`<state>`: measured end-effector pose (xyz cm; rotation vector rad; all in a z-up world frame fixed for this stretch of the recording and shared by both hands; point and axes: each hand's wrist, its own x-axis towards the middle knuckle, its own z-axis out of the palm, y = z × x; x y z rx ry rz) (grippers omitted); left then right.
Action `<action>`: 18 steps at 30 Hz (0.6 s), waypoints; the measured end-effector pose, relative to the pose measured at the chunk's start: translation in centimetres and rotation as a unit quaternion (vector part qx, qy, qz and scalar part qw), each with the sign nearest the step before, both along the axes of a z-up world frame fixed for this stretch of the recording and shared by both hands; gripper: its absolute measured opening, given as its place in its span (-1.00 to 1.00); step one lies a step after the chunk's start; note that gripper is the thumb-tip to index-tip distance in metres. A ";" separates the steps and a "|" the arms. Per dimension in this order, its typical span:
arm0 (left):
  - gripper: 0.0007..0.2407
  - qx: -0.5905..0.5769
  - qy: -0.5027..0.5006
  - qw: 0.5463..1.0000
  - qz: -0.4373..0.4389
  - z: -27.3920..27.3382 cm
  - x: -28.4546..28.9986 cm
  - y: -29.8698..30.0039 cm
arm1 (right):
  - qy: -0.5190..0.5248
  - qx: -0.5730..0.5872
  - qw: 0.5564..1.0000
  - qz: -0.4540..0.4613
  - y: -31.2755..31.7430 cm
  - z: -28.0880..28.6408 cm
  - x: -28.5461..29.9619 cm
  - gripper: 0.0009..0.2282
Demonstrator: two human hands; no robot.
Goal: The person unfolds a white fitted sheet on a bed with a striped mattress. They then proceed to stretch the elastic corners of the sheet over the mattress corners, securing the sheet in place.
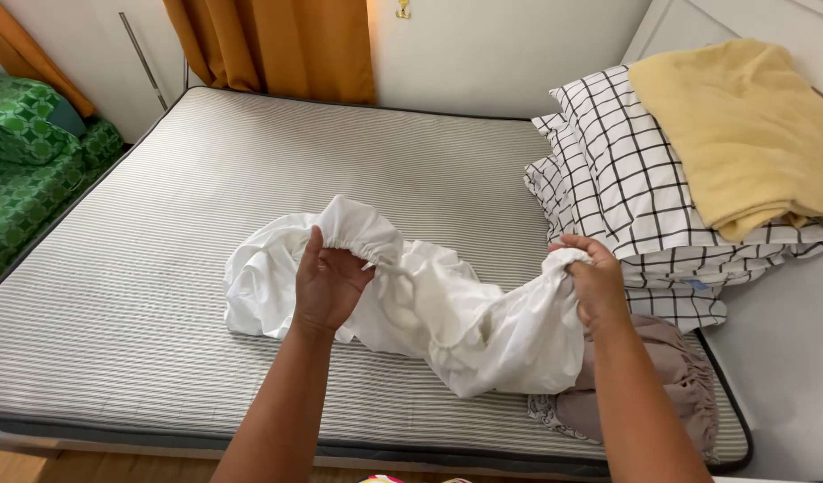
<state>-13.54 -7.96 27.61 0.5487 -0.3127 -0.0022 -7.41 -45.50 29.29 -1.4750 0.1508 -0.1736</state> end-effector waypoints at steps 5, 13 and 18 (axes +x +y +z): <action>-0.62 -0.033 -0.028 0.999 0.006 -2.7 0.5 1.0 | 0.055 -0.075 0.993 0.066 1.1 -0.4 -2.1 -0.70; -0.73 0.008 -0.001 0.995 0.100 -2.0 -0.3 3.4 | 0.073 -0.204 0.974 -0.066 -2.5 -2.1 -1.8 -0.77; -0.66 -0.102 -0.063 0.970 0.212 3.1 -2.6 4.7 | -0.048 0.106 0.992 -0.056 -5.7 -3.8 -1.3 -0.76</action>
